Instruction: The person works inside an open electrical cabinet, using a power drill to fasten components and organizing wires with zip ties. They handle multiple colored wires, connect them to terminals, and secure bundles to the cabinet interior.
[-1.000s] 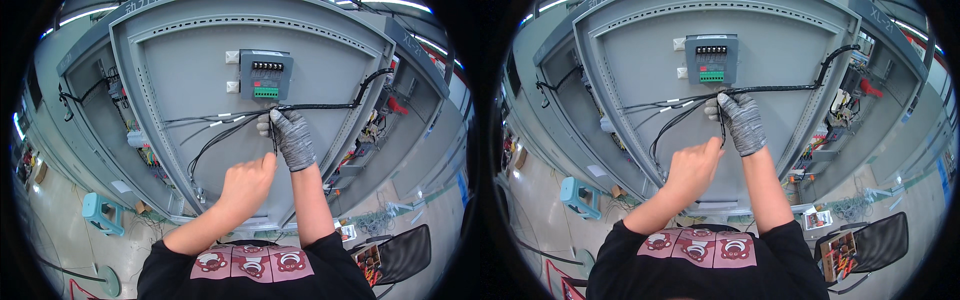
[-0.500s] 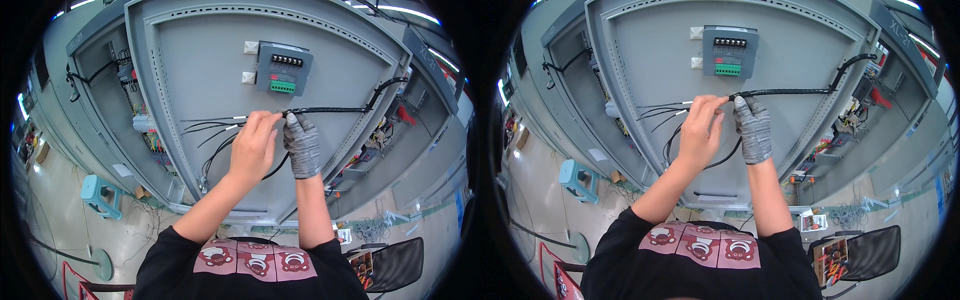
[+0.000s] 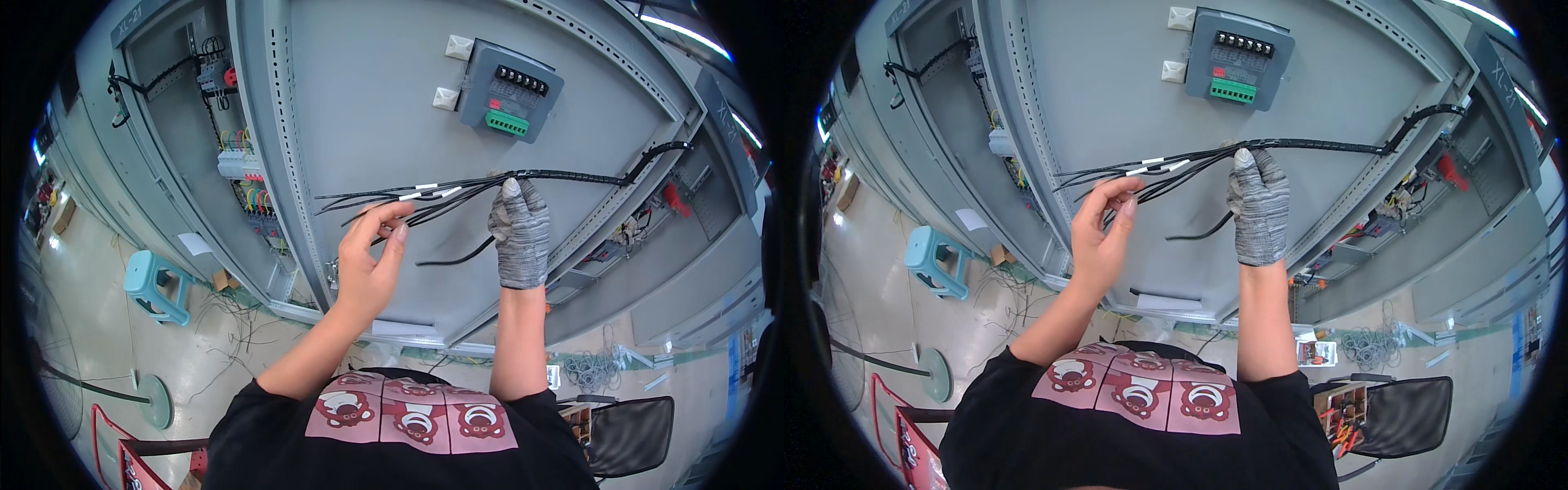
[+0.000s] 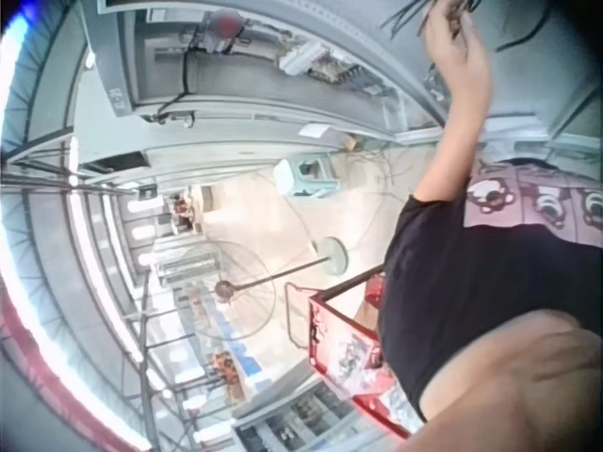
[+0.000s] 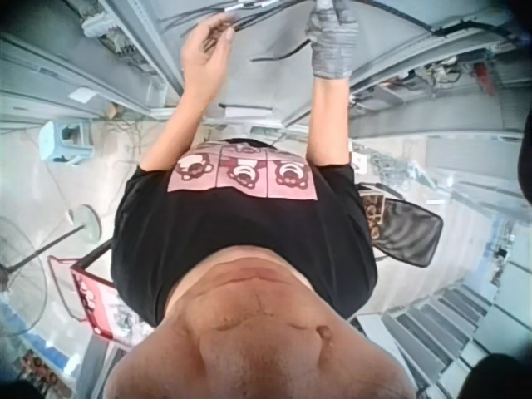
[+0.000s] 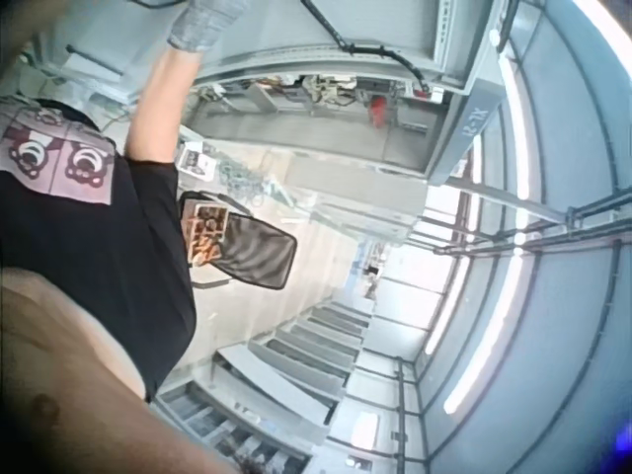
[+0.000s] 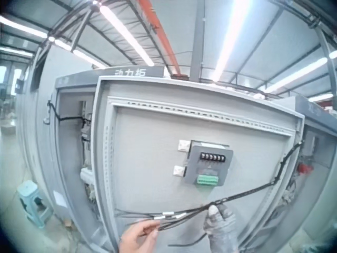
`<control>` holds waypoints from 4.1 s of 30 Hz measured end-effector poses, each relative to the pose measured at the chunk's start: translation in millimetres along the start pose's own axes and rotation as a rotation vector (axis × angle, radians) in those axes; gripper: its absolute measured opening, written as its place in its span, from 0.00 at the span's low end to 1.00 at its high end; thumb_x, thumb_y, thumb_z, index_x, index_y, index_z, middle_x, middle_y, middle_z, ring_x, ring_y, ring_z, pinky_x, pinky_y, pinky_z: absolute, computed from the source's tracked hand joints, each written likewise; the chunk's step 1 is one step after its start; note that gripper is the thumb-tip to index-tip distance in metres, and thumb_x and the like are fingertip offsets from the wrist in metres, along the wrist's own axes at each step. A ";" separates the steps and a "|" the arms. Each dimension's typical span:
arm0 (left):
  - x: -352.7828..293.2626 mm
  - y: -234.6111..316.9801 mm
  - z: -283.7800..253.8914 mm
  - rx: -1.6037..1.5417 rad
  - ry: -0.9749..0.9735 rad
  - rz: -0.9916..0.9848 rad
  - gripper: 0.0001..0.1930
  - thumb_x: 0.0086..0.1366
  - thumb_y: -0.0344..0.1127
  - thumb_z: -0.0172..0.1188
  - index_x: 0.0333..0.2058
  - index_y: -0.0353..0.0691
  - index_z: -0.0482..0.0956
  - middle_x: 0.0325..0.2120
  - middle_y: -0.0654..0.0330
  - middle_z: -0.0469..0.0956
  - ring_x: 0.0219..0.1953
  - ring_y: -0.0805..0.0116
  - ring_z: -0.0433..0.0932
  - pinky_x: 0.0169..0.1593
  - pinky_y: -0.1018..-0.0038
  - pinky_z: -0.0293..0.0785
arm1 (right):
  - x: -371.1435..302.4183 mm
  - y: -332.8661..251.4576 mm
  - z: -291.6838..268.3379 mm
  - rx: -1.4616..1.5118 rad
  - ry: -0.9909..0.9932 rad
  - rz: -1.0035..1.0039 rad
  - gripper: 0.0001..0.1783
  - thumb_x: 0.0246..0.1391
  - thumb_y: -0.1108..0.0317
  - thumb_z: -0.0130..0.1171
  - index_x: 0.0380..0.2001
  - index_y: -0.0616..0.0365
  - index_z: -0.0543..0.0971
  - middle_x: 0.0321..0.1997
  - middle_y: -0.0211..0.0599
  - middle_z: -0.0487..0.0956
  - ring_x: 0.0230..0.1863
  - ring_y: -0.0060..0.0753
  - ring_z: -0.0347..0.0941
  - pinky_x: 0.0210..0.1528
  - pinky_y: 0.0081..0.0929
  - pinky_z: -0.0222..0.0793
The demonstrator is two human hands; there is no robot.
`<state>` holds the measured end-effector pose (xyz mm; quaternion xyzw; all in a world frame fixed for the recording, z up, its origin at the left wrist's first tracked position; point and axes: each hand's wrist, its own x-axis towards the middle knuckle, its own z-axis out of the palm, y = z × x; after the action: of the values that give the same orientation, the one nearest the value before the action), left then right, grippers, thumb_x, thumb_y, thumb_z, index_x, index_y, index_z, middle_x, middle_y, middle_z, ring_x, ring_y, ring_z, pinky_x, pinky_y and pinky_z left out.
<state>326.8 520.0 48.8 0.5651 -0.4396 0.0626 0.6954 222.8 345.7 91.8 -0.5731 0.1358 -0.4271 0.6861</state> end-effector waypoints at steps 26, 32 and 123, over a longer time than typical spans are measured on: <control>22.7 9.4 22.1 -0.799 0.181 -0.213 0.12 0.59 0.21 0.61 0.38 0.39 0.68 0.35 0.56 0.76 0.38 0.69 0.77 0.41 0.76 0.74 | -16.9 0.8 -2.4 0.144 -0.102 -0.037 0.15 0.60 0.61 0.58 0.42 0.62 0.77 0.16 0.18 0.62 0.16 0.12 0.53 0.18 0.15 0.50; 26.2 5.7 24.1 -0.929 0.202 -0.432 0.08 0.62 0.27 0.59 0.38 0.39 0.68 0.33 0.57 0.77 0.33 0.71 0.76 0.39 0.76 0.74 | -18.5 2.2 1.3 0.158 -0.099 -0.026 0.15 0.59 0.61 0.58 0.42 0.61 0.77 0.16 0.18 0.62 0.16 0.12 0.53 0.18 0.14 0.50; 60.4 -48.4 17.5 -0.861 -0.709 -0.617 0.12 0.60 0.31 0.64 0.40 0.38 0.71 0.31 0.63 0.77 0.33 0.75 0.77 0.40 0.81 0.75 | -6.1 -22.6 -6.1 -0.107 -0.175 0.110 0.17 0.62 0.55 0.54 0.43 0.56 0.79 0.22 0.25 0.75 0.15 0.11 0.62 0.16 0.12 0.52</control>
<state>382.2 463.5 54.2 0.3222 -0.4457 -0.5137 0.6585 205.3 346.6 108.5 -0.6357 0.1294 -0.3292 0.6861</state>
